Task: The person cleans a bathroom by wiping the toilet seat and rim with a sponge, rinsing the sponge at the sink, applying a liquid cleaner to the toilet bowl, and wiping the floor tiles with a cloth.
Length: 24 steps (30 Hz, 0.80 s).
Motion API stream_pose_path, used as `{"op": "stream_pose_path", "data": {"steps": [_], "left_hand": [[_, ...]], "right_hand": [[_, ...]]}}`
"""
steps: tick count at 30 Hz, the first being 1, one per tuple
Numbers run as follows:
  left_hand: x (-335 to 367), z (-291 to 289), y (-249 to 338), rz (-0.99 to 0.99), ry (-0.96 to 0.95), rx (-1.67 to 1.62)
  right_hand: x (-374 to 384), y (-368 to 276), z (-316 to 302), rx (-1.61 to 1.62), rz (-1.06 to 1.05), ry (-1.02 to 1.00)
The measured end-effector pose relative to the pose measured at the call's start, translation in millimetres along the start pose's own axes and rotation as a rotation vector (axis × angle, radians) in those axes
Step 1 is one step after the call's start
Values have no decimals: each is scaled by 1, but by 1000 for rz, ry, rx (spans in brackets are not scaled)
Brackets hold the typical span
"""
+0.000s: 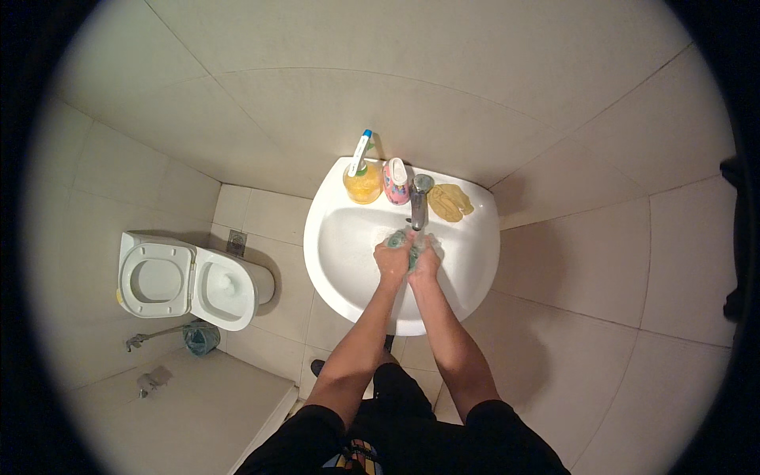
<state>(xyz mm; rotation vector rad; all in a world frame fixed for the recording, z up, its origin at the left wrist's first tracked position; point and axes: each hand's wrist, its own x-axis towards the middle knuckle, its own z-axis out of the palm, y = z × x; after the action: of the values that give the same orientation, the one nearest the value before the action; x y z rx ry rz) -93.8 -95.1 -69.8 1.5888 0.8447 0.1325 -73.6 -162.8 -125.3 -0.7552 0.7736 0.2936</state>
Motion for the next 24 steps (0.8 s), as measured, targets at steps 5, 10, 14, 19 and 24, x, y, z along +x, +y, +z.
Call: {"op": "stream_pose_path", "data": {"steps": [5,10,14,19,24], "left_hand": [[6,-9,4,30,-28,-97],[28,-33,1,-81,-370,-63],[24,-93,0,411,-363,613],[-3,-130,-10,760,-255,880],[-21,-129,-18,789,65,719]], "right_hand": [[17,3,-6,8,356,-109],[-2,-42,-18,-451,102,-172],[-43,-114,-56,-1440,-900,-240],[-72,-91,-88,-2210,-884,-183],[-70,29,-49,-1959,-347,-428]]}}
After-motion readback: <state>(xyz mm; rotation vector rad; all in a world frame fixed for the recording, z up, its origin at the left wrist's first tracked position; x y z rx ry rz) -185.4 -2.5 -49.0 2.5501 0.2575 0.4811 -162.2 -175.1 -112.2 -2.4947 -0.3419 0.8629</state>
